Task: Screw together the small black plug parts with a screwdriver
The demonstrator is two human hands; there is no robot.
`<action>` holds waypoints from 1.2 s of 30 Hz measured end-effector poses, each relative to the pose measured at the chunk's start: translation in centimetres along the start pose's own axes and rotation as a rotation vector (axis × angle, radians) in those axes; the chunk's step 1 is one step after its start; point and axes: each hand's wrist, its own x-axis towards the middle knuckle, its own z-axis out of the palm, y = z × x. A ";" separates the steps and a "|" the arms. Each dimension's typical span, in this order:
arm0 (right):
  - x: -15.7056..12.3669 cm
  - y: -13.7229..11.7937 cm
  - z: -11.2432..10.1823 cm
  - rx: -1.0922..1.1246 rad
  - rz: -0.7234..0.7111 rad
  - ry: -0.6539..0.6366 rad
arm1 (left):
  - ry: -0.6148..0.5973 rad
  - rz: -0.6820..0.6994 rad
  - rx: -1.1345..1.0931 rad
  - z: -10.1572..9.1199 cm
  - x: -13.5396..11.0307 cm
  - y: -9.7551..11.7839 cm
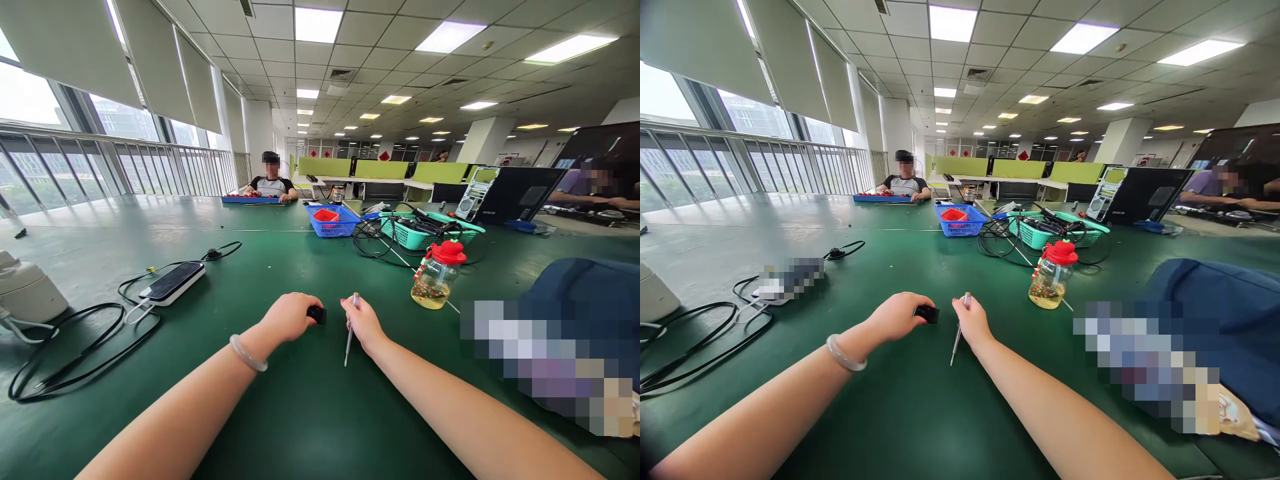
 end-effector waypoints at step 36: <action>-3.8 -4.0 -2.4 -0.407 -0.784 -0.349 | 0.070 0.011 -0.333 3.9 0.6 -2.5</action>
